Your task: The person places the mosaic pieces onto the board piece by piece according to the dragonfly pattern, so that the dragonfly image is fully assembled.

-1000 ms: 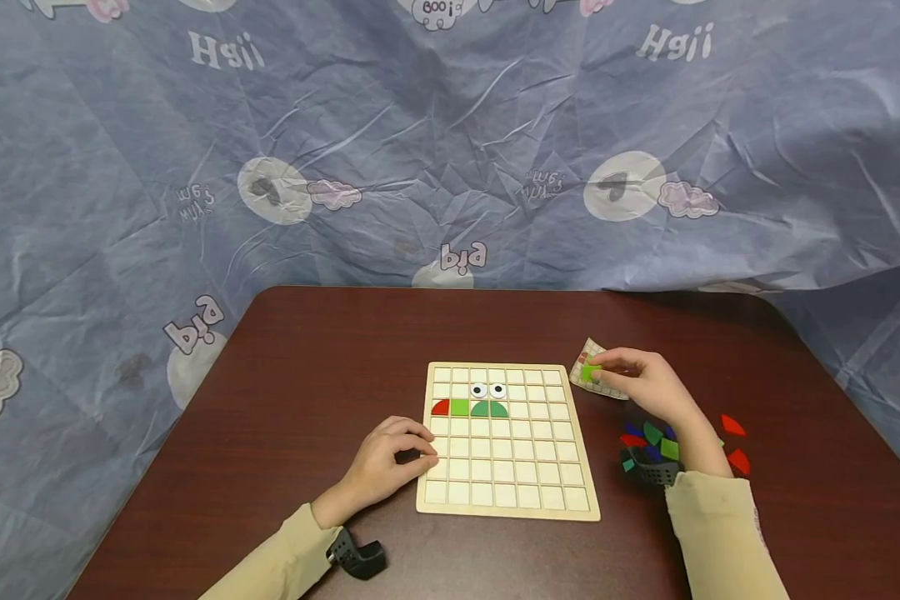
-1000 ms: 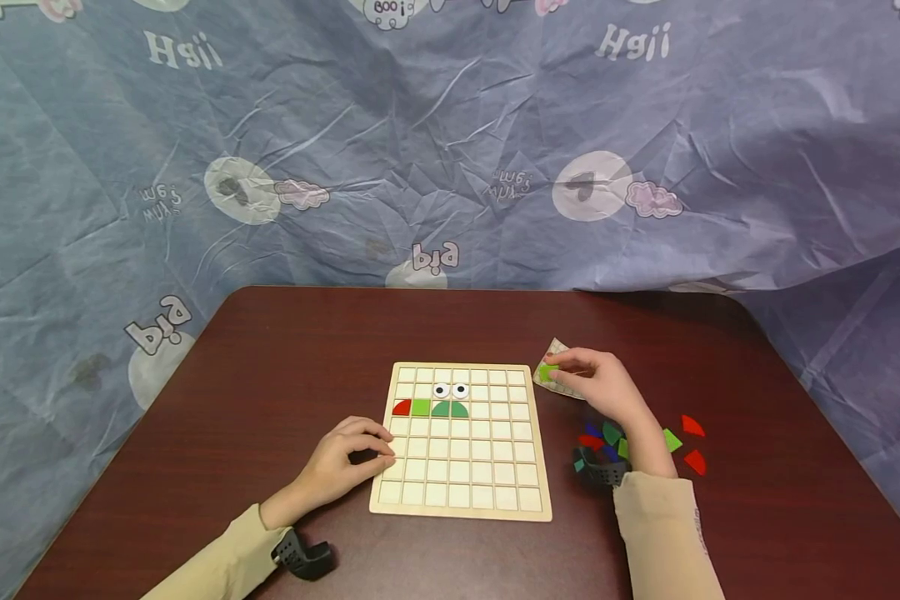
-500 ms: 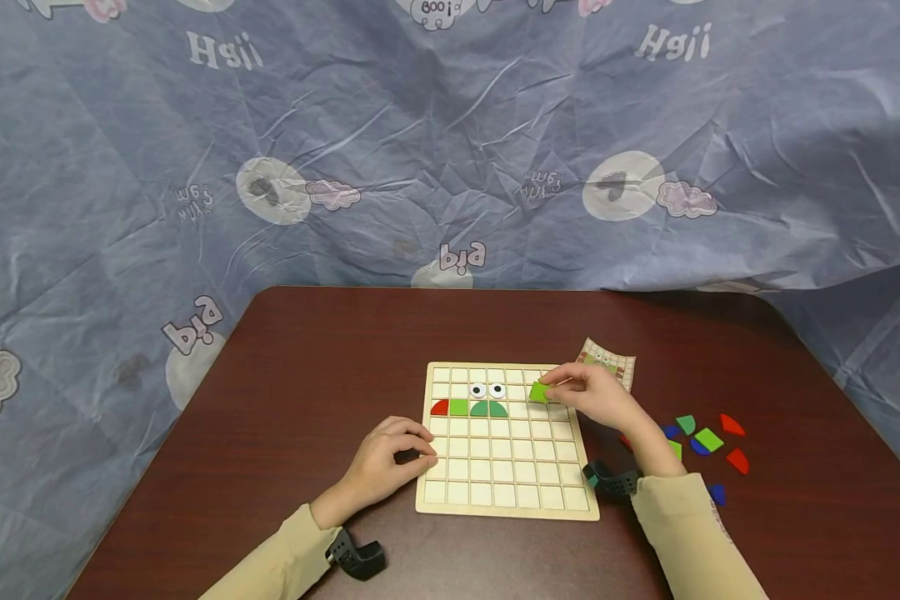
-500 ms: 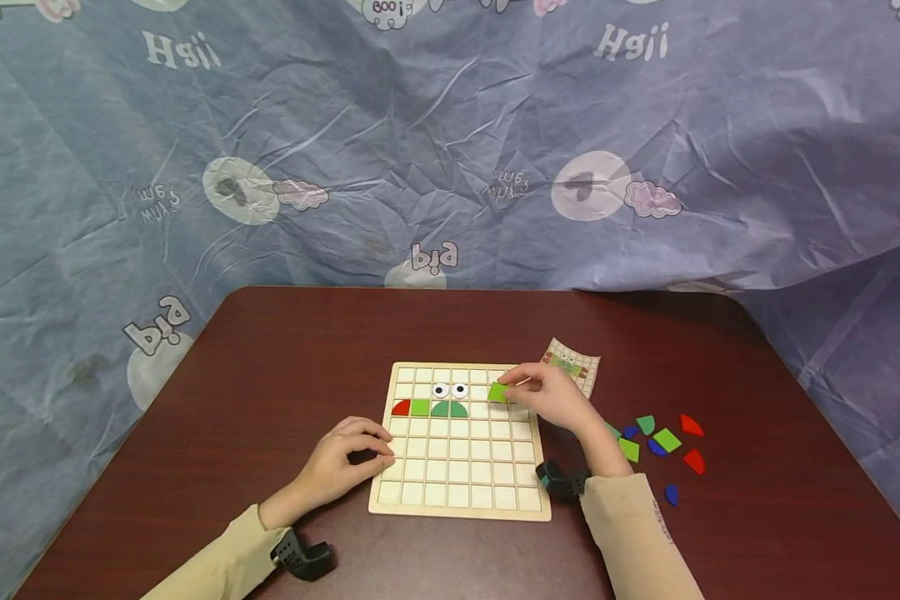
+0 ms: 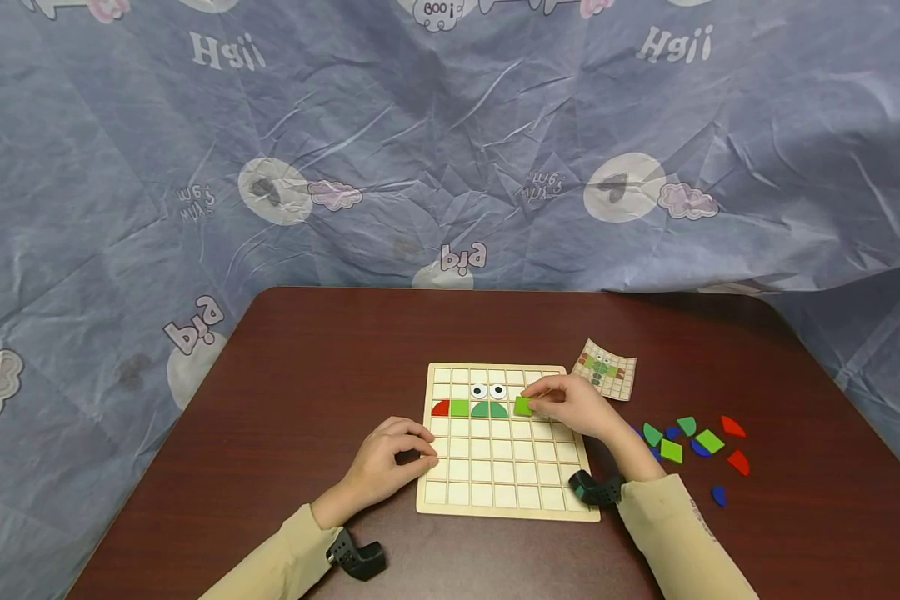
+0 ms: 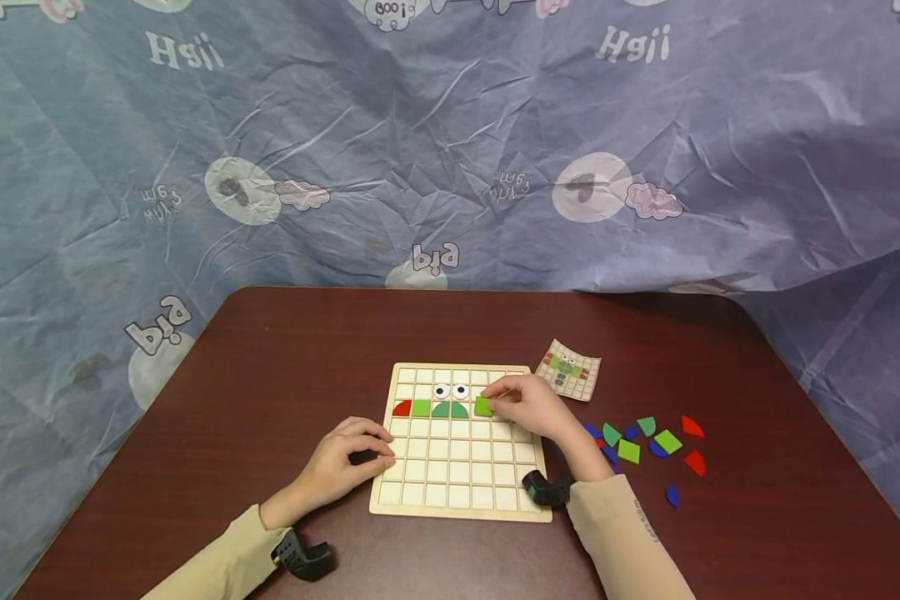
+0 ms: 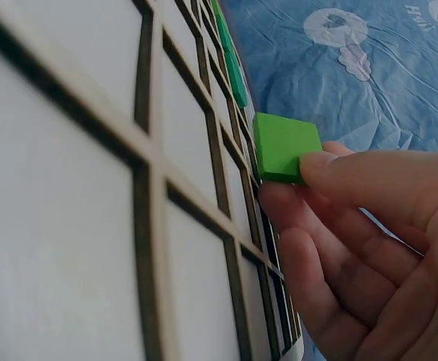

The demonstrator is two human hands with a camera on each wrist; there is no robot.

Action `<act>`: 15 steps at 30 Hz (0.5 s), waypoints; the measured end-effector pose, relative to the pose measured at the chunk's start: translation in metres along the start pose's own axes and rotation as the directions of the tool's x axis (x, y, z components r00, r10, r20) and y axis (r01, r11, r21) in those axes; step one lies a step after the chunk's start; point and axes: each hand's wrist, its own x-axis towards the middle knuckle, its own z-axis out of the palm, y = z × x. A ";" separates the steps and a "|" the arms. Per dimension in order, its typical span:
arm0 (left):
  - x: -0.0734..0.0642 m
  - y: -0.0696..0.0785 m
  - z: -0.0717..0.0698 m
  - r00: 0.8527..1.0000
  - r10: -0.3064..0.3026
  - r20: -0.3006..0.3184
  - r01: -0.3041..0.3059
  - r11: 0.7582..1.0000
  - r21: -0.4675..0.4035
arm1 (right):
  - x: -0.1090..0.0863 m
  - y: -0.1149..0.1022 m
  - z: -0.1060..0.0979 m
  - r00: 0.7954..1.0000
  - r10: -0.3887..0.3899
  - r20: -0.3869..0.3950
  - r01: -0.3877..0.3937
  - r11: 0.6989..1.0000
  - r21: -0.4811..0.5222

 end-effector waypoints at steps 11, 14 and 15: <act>0.000 0.000 0.001 1.000 -0.002 -0.002 0.002 1.000 0.005 | 0.002 0.003 0.005 0.999 -0.041 -0.010 0.040 0.994 -0.102; 0.000 -0.001 0.001 1.000 -0.006 -0.001 0.006 1.000 0.003 | 0.002 0.004 0.006 0.999 -0.049 -0.013 0.047 0.991 -0.129; 0.000 -0.001 0.001 1.000 -0.005 0.000 0.005 1.000 0.003 | 0.002 0.004 0.006 0.999 -0.051 -0.014 0.049 0.989 -0.137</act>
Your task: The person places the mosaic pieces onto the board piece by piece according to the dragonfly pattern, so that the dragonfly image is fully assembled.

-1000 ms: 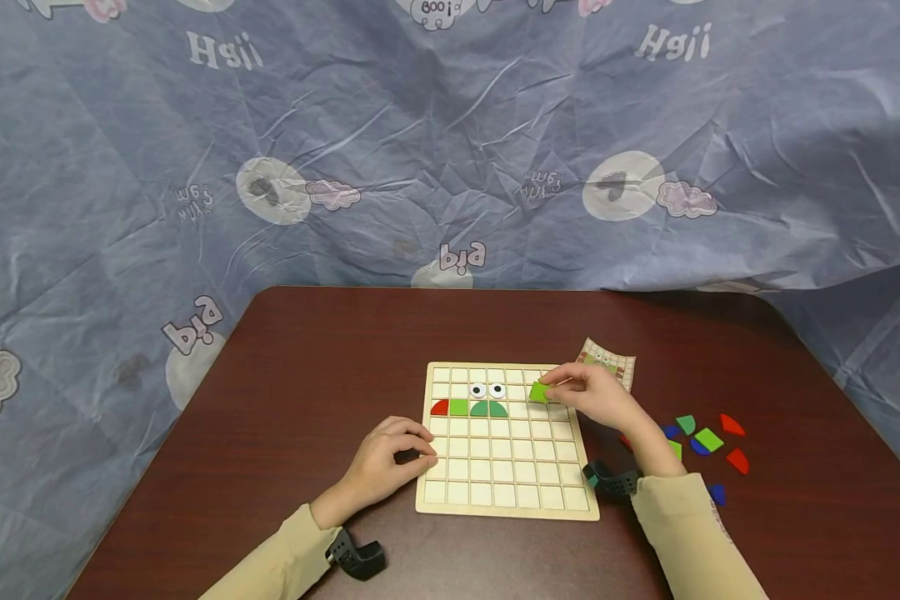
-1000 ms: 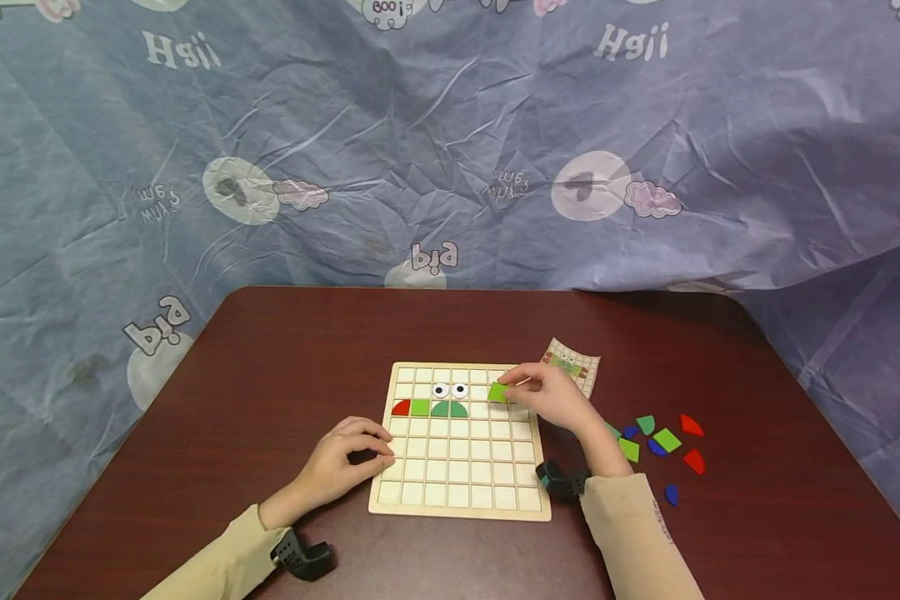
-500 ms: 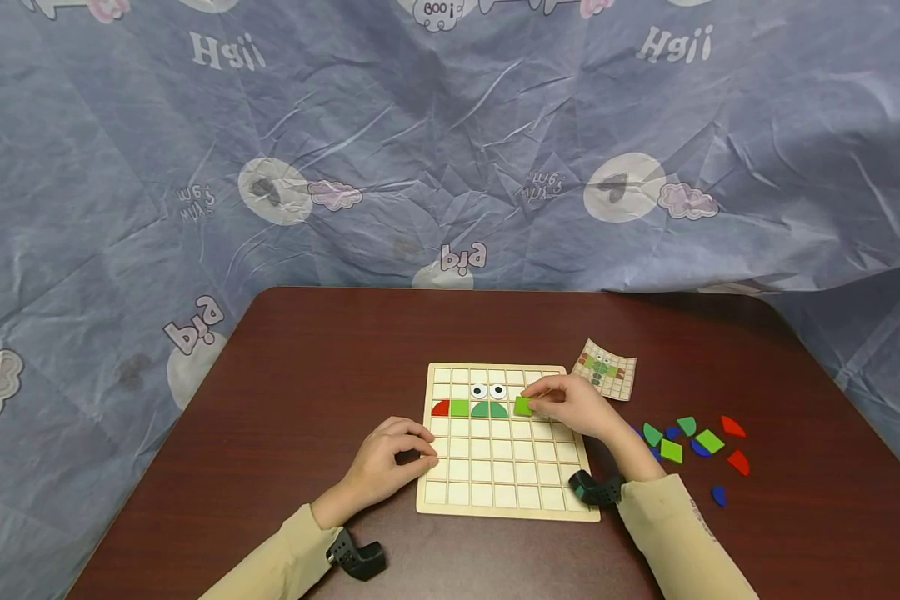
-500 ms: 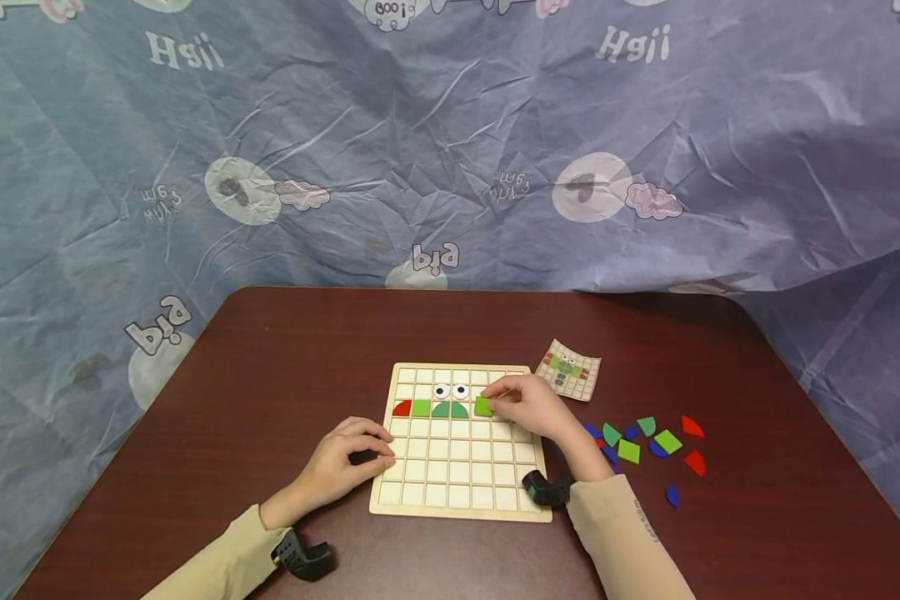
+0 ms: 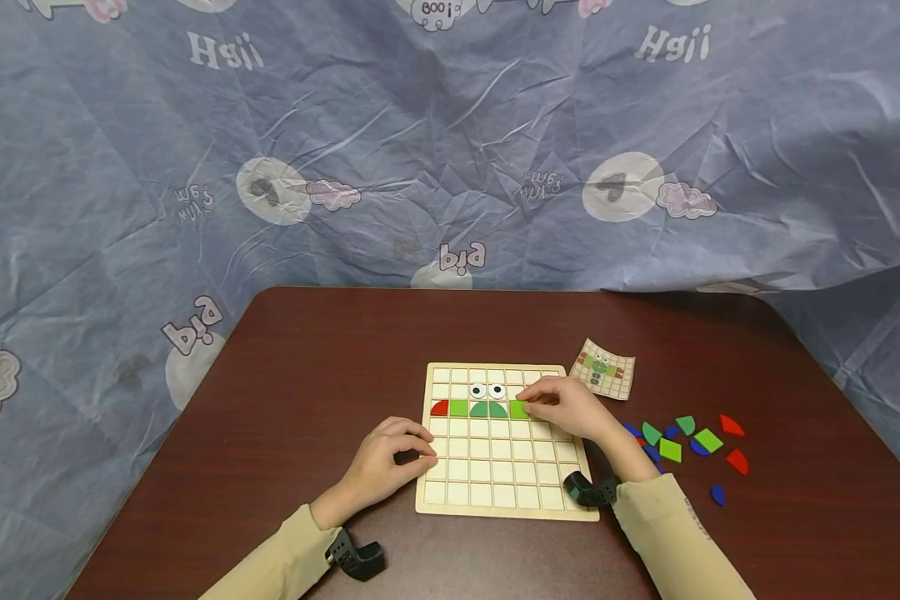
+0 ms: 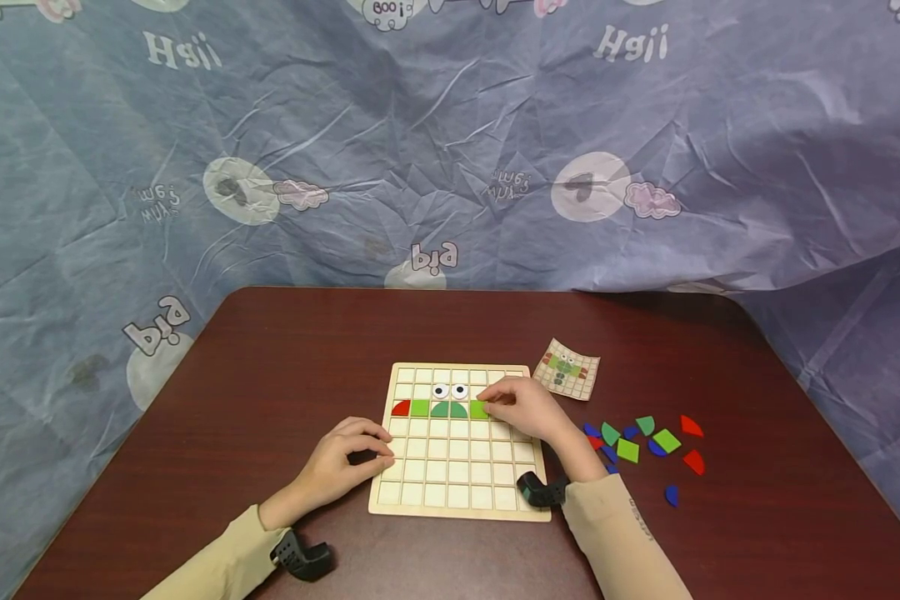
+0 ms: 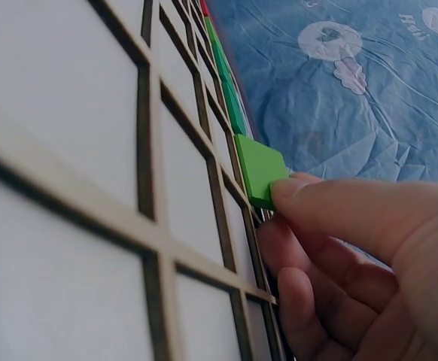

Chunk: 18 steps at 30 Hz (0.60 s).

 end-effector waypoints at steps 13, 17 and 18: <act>0.000 -0.002 0.001 1.000 0.010 -0.004 -0.010 1.000 0.006 | -0.001 -0.003 0.002 1.000 -0.021 -0.006 0.021 0.999 -0.045; 0.000 -0.001 0.000 1.000 0.000 0.002 0.000 1.000 -0.002 | -0.003 -0.003 -0.001 1.000 -0.009 0.010 0.009 0.999 -0.033; 0.000 0.000 0.000 1.000 -0.002 0.003 0.002 1.000 -0.005 | -0.003 -0.003 -0.003 1.000 -0.002 0.016 0.002 1.000 -0.026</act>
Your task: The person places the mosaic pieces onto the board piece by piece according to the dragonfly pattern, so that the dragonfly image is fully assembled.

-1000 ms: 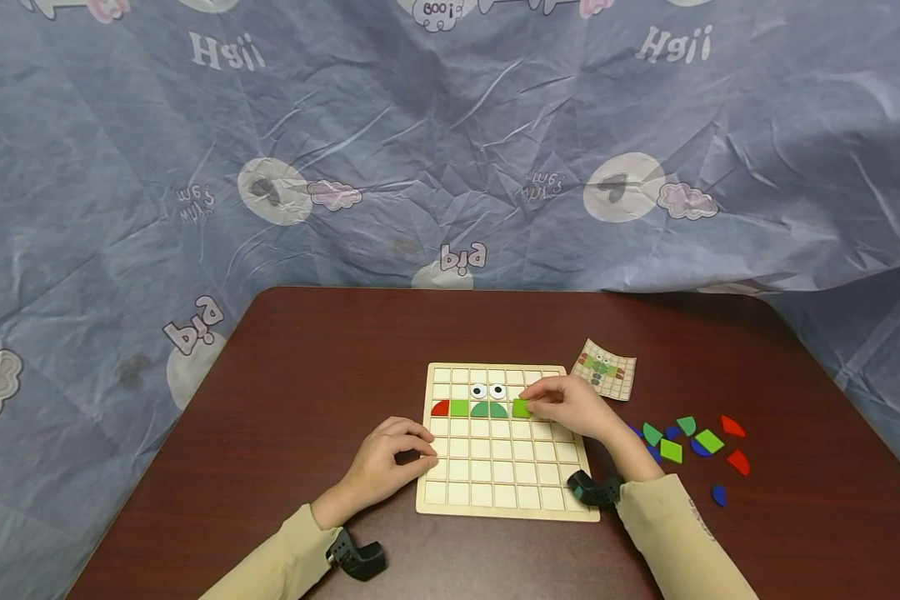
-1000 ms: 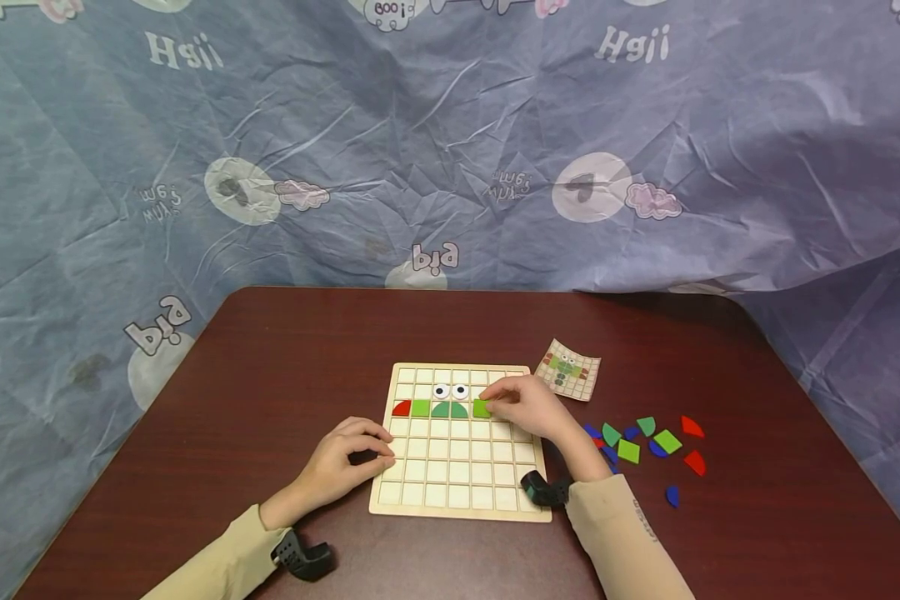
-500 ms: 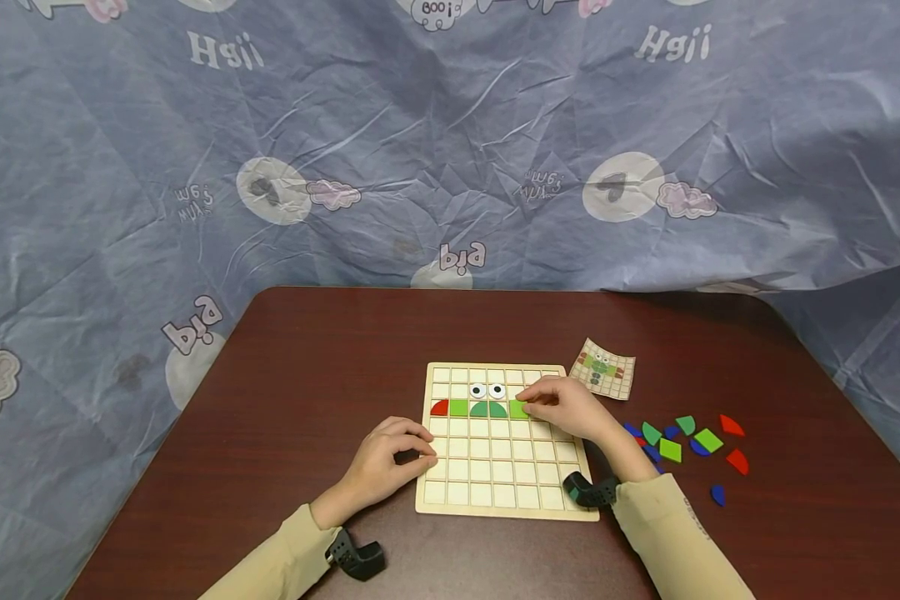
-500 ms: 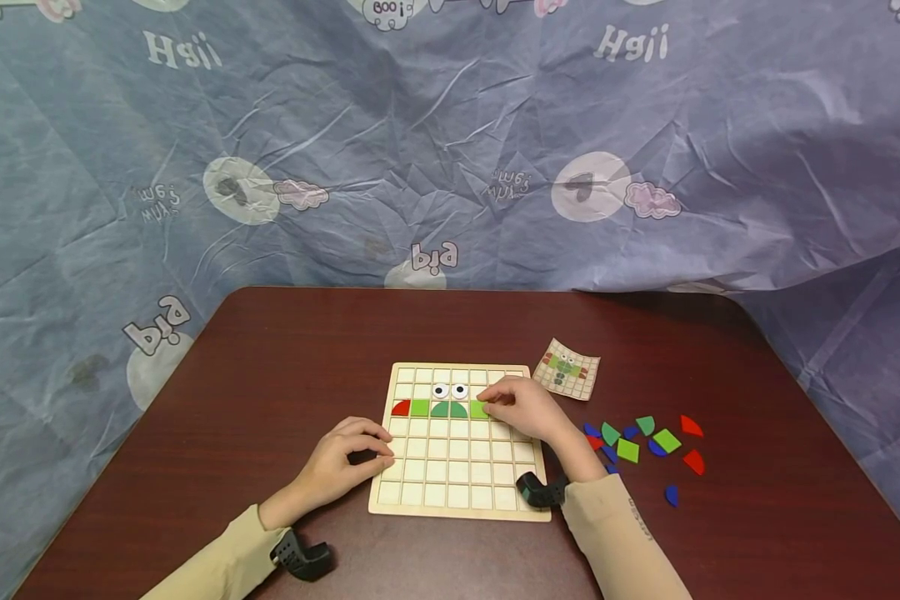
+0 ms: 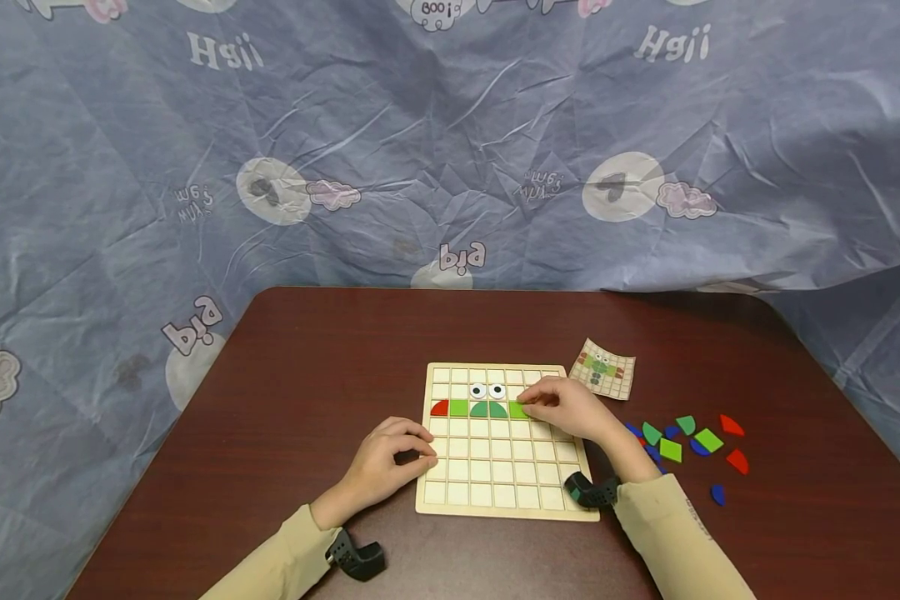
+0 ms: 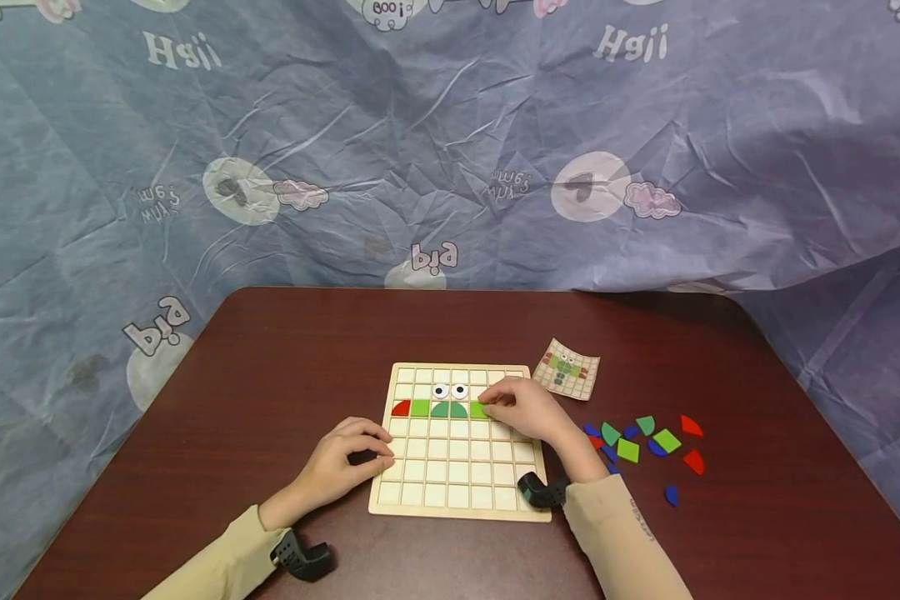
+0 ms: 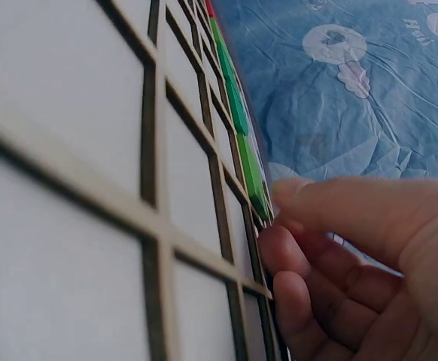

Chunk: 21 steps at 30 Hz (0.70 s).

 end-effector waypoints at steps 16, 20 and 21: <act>0.001 0.000 0.000 1.000 0.010 0.001 -0.010 1.000 0.013 | -0.028 0.007 -0.069 0.981 0.147 -0.123 -0.148 0.989 0.008; 0.000 0.000 0.000 1.000 0.016 -0.006 -0.016 1.000 0.009 | -0.043 0.013 -0.090 0.969 0.179 -0.168 -0.182 0.983 -0.003; 0.000 0.000 0.000 1.000 0.019 -0.008 -0.019 1.000 0.009 | -0.047 0.015 -0.094 0.965 0.189 -0.183 -0.194 0.981 -0.009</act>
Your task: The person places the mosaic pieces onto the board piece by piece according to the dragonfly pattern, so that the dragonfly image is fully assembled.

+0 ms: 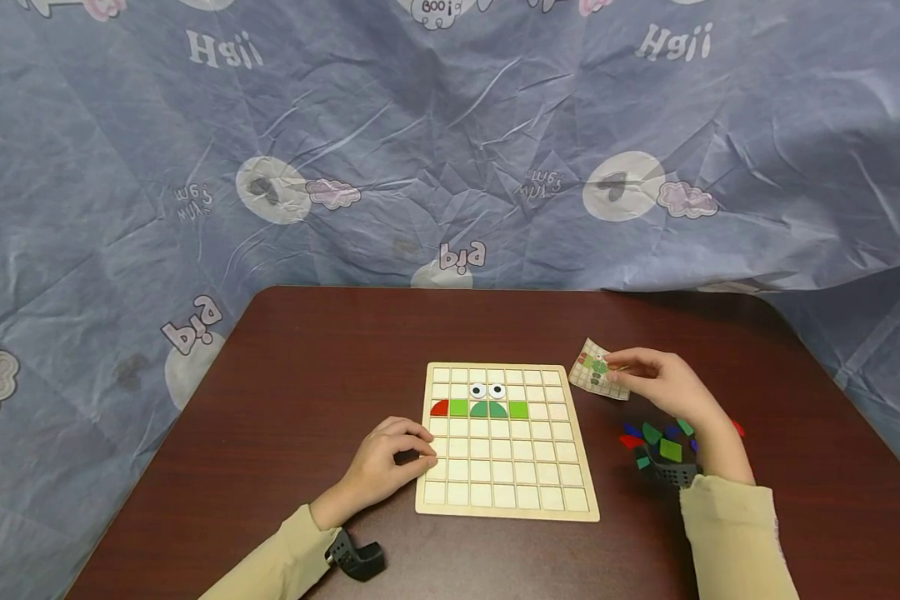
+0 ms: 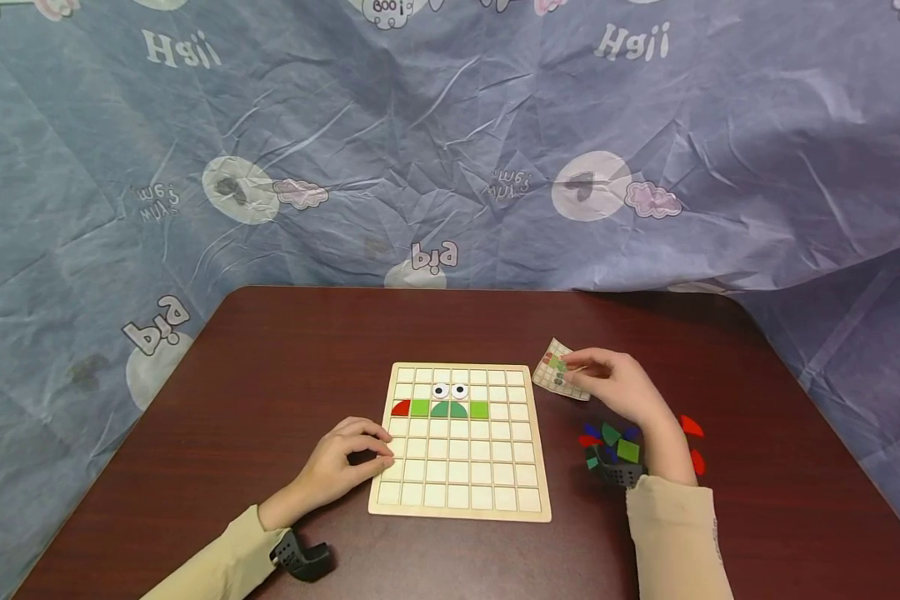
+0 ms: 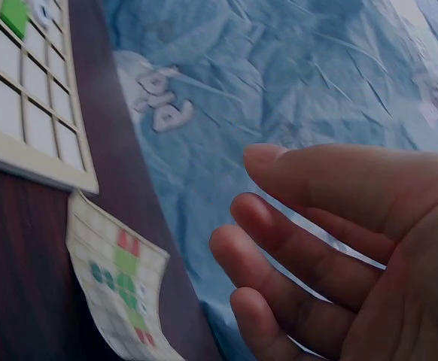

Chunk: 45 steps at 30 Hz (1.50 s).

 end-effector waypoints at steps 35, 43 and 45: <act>0.000 0.001 0.000 1.000 -0.018 0.007 0.018 1.000 -0.007 | -0.072 0.113 -0.061 0.947 0.319 -0.046 -0.303 0.930 0.206; 0.000 0.002 0.000 0.999 -0.030 0.009 0.030 1.000 -0.001 | -0.072 0.128 -0.056 0.939 0.339 -0.055 -0.318 0.919 0.235; 0.000 0.003 -0.001 0.999 -0.033 0.009 0.033 0.999 -0.003 | -0.072 0.131 -0.055 0.939 0.339 -0.056 -0.318 0.920 0.229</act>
